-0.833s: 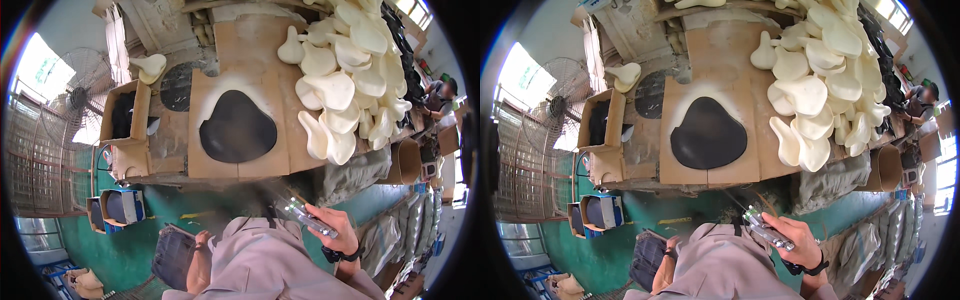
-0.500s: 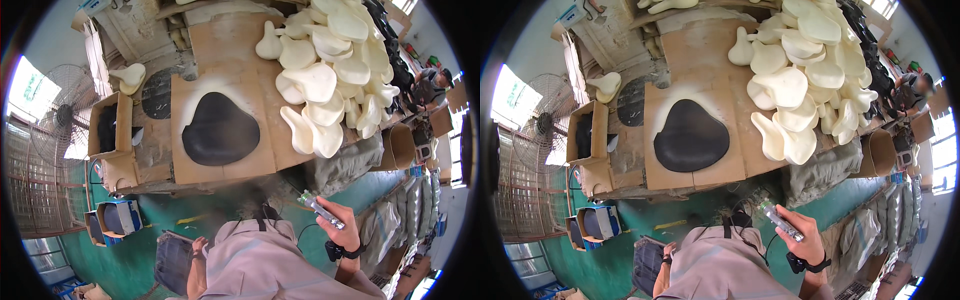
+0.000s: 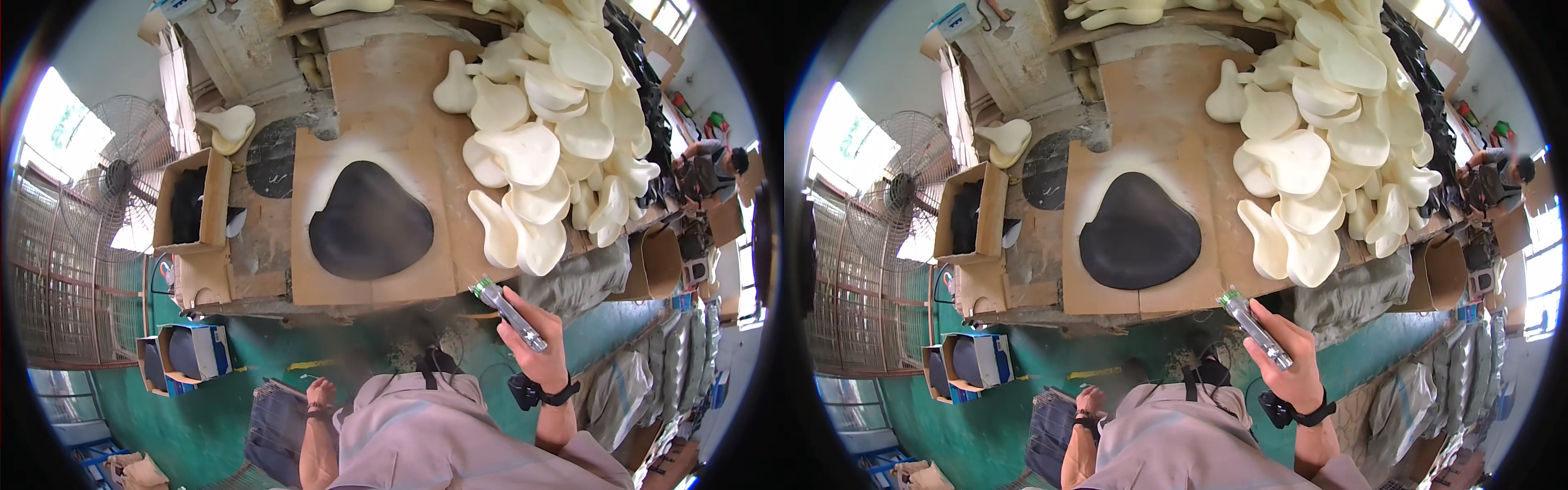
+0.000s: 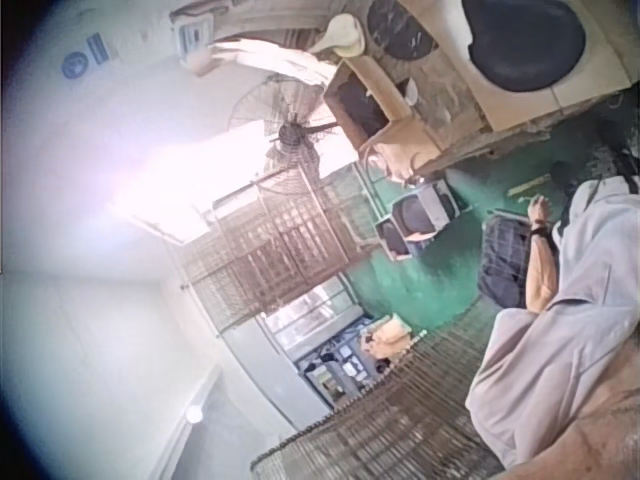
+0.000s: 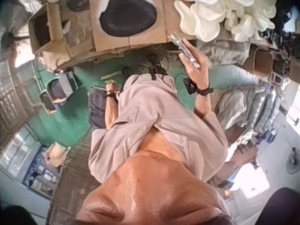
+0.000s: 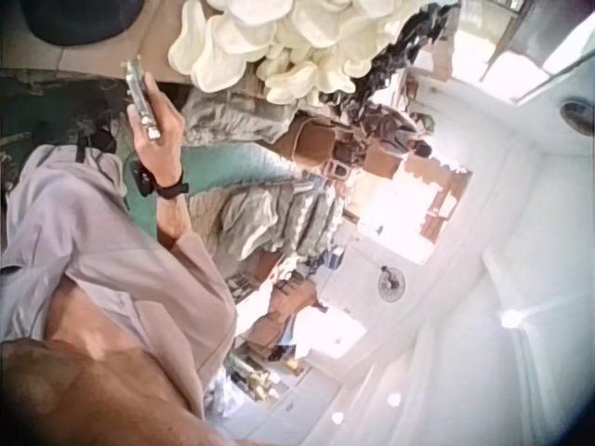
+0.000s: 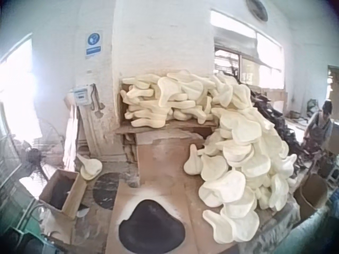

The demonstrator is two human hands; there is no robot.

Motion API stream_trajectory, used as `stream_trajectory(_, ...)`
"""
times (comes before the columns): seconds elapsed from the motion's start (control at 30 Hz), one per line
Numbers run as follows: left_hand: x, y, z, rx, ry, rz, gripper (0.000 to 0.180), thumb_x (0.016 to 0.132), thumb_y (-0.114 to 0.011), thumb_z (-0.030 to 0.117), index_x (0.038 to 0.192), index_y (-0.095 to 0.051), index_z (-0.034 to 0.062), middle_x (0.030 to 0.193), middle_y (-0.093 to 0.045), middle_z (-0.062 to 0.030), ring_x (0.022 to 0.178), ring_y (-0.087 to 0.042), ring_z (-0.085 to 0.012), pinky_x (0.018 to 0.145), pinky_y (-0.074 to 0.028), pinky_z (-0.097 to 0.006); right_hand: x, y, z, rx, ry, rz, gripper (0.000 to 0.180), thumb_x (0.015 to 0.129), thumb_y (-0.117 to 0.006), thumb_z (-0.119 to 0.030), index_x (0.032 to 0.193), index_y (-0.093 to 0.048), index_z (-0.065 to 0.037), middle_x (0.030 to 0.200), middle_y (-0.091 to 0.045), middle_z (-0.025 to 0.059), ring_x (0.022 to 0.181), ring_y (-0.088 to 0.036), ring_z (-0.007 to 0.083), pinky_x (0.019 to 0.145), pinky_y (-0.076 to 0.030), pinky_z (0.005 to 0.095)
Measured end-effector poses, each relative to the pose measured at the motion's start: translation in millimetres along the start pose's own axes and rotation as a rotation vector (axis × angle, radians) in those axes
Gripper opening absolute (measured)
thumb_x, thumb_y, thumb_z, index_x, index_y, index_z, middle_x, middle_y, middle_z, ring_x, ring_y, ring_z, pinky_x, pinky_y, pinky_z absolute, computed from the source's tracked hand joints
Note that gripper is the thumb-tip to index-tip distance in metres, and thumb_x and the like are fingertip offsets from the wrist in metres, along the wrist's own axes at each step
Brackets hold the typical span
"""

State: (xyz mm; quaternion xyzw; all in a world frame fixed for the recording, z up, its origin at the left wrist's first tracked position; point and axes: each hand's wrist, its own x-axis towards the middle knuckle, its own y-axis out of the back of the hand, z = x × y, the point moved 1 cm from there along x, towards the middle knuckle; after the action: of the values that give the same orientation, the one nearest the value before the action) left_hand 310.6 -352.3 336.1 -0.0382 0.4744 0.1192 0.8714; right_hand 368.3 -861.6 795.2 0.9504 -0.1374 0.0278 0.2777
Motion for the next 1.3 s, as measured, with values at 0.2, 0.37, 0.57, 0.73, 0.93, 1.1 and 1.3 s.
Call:
stream_trajectory(0.2,14,32,-66,-0.474,0.135,-0.171,0.043,0.09,-0.066,0.01,0.13,-0.055,-0.0012,0.092,-0.067,-0.0136,0.079,-0.068,-0.027,0.067,-0.057,-0.043,9,-8,-12,-0.023,0.019,0.0,0.047,0.082,-0.071,0.001,0.128,-0.062,0.001,0.091,-0.068,0.0156,0.071,-0.063,0.0277,0.067,-0.05,0.0318)
stream_trajectory(0.37,7,32,-83,-0.196,0.05,-0.071,0.042,0.088,-0.066,0.006,0.126,-0.055,-0.0098,0.093,-0.066,-0.0176,0.078,-0.069,-0.0303,0.069,-0.06,-0.044,-13,7,-20,-0.116,0.0,-0.197,0.053,0.078,-0.073,0.002,0.129,-0.062,0.0,0.095,-0.07,0.018,0.078,-0.068,0.032,0.071,-0.052,0.0337)
stream_trajectory(0.57,16,37,-99,-0.016,-0.101,-0.101,0.042,0.089,-0.064,0.005,0.127,-0.053,-0.0107,0.096,-0.065,-0.0176,0.081,-0.068,-0.0295,0.07,-0.061,-0.042,-16,3,-29,-0.096,-0.019,-0.079,0.055,0.076,-0.074,0.004,0.13,-0.061,0.001,0.094,-0.07,0.0171,0.076,-0.068,0.0306,0.071,-0.053,0.033)
stream_trajectory(0.73,33,28,-60,-0.342,0.001,-0.277,0.036,0.097,-0.052,0.011,0.132,-0.055,0.0022,0.109,-0.067,-0.018,0.101,-0.067,-0.0358,0.083,-0.056,-0.055,-28,8,-29,-0.097,0.047,-0.306,0.055,0.075,-0.074,0.005,0.129,-0.063,-0.001,0.095,-0.07,0.0178,0.075,-0.067,0.0312,0.069,-0.053,0.035)
stream_trajectory(0.93,7,-1,-17,-0.164,0.053,-0.035,0.04,0.09,-0.063,0.003,0.128,-0.054,-0.0077,0.097,-0.065,-0.0143,0.08,-0.067,-0.0249,0.066,-0.058,-0.039,-6,-1,-26,-0.109,0.084,-0.03,0.051,0.08,-0.072,0.004,0.13,-0.062,0.0,0.092,-0.069,0.0151,0.074,-0.066,0.0281,0.067,-0.051,0.0326)
stream_trajectory(1.1,3,-10,-14,-0.029,0.074,0.017,0.04,0.089,-0.064,0.004,0.127,-0.055,-0.007,0.094,-0.066,-0.013,0.079,-0.067,-0.0248,0.066,-0.058,-0.039,-4,1,-21,-0.102,0.056,0.038,0.047,0.082,-0.071,0.002,0.128,-0.062,0.0,0.089,-0.069,0.0141,0.071,-0.065,0.0245,0.065,-0.05,0.031)
stream_trajectory(1.3,27,19,-47,-0.204,0.055,-0.167,0.039,0.089,-0.064,0.006,0.125,-0.057,-0.0074,0.09,-0.067,-0.01,0.078,-0.067,-0.0244,0.066,-0.057,-0.038,-27,17,-23,-0.099,-0.049,-0.131,0.054,0.076,-0.073,0.005,0.129,-0.062,0.0,0.097,-0.071,0.0184,0.081,-0.07,0.0296,0.076,-0.053,0.0314)
